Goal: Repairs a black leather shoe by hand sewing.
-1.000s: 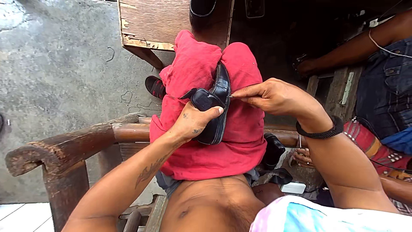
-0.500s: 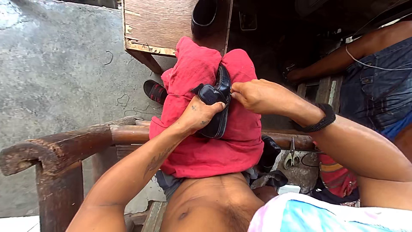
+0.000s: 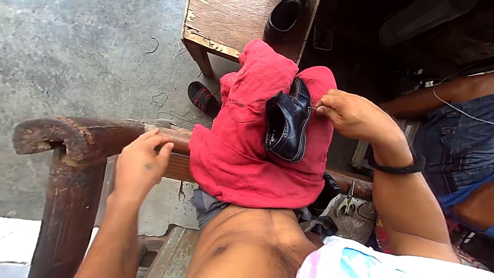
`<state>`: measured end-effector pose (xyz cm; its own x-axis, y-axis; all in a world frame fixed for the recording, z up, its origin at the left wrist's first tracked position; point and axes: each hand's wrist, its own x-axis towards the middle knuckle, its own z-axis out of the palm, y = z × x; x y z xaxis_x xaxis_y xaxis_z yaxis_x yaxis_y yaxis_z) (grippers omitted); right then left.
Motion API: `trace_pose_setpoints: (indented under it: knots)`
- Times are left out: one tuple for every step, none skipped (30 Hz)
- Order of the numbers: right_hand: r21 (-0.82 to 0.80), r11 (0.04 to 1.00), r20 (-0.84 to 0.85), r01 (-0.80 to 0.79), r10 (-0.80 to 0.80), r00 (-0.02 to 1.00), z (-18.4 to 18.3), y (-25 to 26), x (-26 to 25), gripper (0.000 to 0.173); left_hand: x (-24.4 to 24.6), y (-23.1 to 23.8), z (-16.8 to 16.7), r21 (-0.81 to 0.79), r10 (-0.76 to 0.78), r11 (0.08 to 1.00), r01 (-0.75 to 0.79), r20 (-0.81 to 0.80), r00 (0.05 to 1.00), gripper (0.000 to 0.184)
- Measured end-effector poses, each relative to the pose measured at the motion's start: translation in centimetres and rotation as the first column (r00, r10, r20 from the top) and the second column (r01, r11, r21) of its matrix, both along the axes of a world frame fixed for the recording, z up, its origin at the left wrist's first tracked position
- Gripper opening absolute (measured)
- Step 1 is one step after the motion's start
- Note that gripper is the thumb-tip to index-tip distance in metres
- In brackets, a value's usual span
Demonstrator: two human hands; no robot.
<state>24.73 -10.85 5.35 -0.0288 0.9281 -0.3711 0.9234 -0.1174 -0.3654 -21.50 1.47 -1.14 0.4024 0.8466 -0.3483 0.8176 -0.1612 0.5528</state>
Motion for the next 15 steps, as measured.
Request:
trace_pose_setpoints:
  knots:
    - [-0.003,1.000,-0.008,-0.002,0.002,1.000,0.0,0.2,-0.1,0.026,1.4,-0.7,0.4,0.079,-0.083,0.993,0.085,-0.032,0.996,0.031]
    - [0.000,1.000,-0.014,-0.007,0.007,1.000,0.0,0.3,-0.1,0.027,3.5,-1.5,0.9,0.165,-0.150,0.975,0.147,0.006,0.989,0.031]
    - [0.005,1.000,-0.013,-0.015,0.015,1.000,0.0,0.4,-0.2,0.027,6.1,-2.3,1.3,0.249,-0.211,0.950,0.186,0.077,0.974,0.029]
    - [0.019,1.000,-0.017,-0.024,0.024,1.000,-0.1,0.3,-0.2,0.027,8.7,-3.1,1.6,0.334,-0.271,0.919,0.210,0.147,0.951,0.027]
    - [0.051,0.998,-0.023,-0.032,0.033,0.999,-0.4,-0.2,0.0,0.027,11.3,-3.7,1.5,0.423,-0.329,0.879,0.221,0.201,0.923,0.025]
    - [0.100,0.994,-0.024,-0.041,0.044,0.999,-0.8,-1.0,0.3,0.026,13.7,-3.9,1.2,0.503,-0.379,0.833,0.230,0.217,0.899,0.024]
    - [0.132,0.990,-0.026,-0.044,0.047,0.999,-1.1,-1.6,0.5,0.026,15.5,-3.7,0.7,0.562,-0.422,0.788,0.252,0.196,0.885,0.023]
    - [0.146,0.988,-0.026,-0.043,0.047,0.999,-1.2,-1.8,0.5,0.025,16.8,-3.3,0.3,0.591,-0.456,0.753,0.290,0.151,0.877,0.022]
    - [0.146,0.989,-0.019,-0.037,0.041,0.999,-1.2,-2.0,0.5,0.025,17.4,-3.0,0.0,0.602,-0.481,0.730,0.325,0.114,0.869,0.021]
    - [0.131,0.991,-0.012,-0.027,0.029,1.000,-1.0,-1.9,0.4,0.025,17.4,-2.6,0.2,0.602,-0.505,0.715,0.354,0.096,0.858,0.020]
    - [0.101,0.995,-0.008,-0.006,0.007,1.000,-0.6,-1.5,0.1,0.025,17.0,-2.2,0.6,0.596,-0.532,0.707,0.381,0.093,0.842,0.020]
    - [0.055,0.998,-0.009,0.019,-0.019,1.000,-0.1,-0.9,-0.1,0.025,16.3,-1.9,1.2,0.584,-0.554,0.705,0.402,0.099,0.827,0.020]
    - [0.029,0.999,-0.009,0.037,-0.037,0.999,0.0,-0.7,-0.3,0.025,15.5,-1.7,1.6,0.569,-0.569,0.708,0.418,0.109,0.815,0.020]
    - [0.028,0.999,-0.011,0.047,-0.046,0.999,0.1,-0.8,-0.3,0.026,14.9,-1.3,1.9,0.563,-0.577,0.709,0.424,0.118,0.808,0.020]
    - [0.055,0.998,-0.018,0.044,-0.043,0.999,-0.1,-1.3,-0.1,0.026,14.6,-1.1,1.9,0.563,-0.579,0.711,0.422,0.127,0.806,0.020]
